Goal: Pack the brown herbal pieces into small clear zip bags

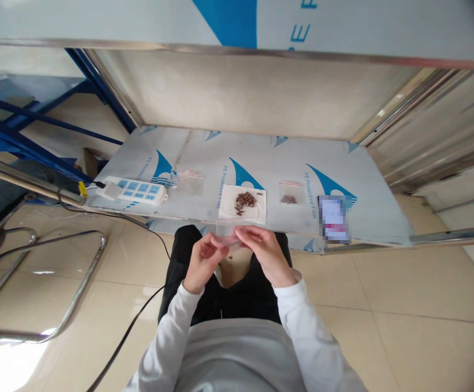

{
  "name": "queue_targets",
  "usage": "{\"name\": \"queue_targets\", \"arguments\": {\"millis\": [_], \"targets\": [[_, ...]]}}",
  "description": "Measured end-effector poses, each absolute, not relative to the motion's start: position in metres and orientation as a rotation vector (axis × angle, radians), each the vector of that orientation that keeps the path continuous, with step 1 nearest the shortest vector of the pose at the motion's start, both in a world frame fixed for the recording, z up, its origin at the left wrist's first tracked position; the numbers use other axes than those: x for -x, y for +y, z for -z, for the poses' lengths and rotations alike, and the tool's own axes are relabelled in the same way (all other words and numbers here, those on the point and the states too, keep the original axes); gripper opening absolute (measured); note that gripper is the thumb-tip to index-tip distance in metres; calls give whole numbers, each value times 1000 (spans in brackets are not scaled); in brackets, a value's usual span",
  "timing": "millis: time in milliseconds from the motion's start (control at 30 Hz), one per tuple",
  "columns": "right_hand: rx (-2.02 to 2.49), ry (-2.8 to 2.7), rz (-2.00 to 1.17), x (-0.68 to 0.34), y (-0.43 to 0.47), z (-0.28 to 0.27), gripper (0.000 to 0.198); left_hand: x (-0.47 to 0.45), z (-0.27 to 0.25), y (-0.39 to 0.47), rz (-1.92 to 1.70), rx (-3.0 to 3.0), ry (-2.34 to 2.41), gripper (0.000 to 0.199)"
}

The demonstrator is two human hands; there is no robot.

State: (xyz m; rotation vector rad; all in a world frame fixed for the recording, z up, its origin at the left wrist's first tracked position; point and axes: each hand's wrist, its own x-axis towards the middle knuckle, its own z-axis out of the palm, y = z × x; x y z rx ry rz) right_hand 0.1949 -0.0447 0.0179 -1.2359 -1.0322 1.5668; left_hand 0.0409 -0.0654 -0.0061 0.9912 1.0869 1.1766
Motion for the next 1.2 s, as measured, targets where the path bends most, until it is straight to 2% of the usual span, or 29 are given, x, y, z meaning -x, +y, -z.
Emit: {"name": "queue_targets", "arguments": {"millis": [167, 233, 300, 433, 567, 700, 833, 900, 1033, 1100, 1133, 1200], "targets": [[1271, -1183, -1046, -198, -65, -19, 18, -42, -1, -72, -1320, -1177, 1471, 25], [1275, -1401, -794, -201, -72, -18, 20, -46, -10, -74, -1362, -1162, 1529, 21], [1251, -1618, -613, -205, -77, -18, 27, -52, -22, -74, -1304, -1092, 1413, 27], [1245, -1817, -433, -217, -81, -14, 33, -60, -35, -68, -1176, -890, 1253, 31], [1247, -1847, -472, -223, -84, -16, 31, -61, -30, -65, -1093, -714, 1202, 31], [1268, -1701, -811, -218, -86, -28, 40, -64, -28, -68, -1091, -781, 1175, 28], [1361, -1623, -1009, -212, -80, -33, 24, -62, -31, -72, -1050, -941, 1252, 25], [1418, -1674, -980, -211, -76, -31, 23, -59, -32, -74, -989, -1088, 1399, 22], [1576, -1762, -726, -213, -77, -24, 15, -55, -30, -79, -814, -1494, 1712, 19], [1585, -1809, -706, -213, -80, -20, 12, -54, -26, -82, -834, -1708, 1728, 7], [1575, -1827, -716, -214, -81, -19, 9, -53, -24, -82, -875, -1811, 1675, 10], [1557, -1833, -731, -215, -83, -17, 6, -52, -19, -83, -940, -1985, 1481, 54]]}}
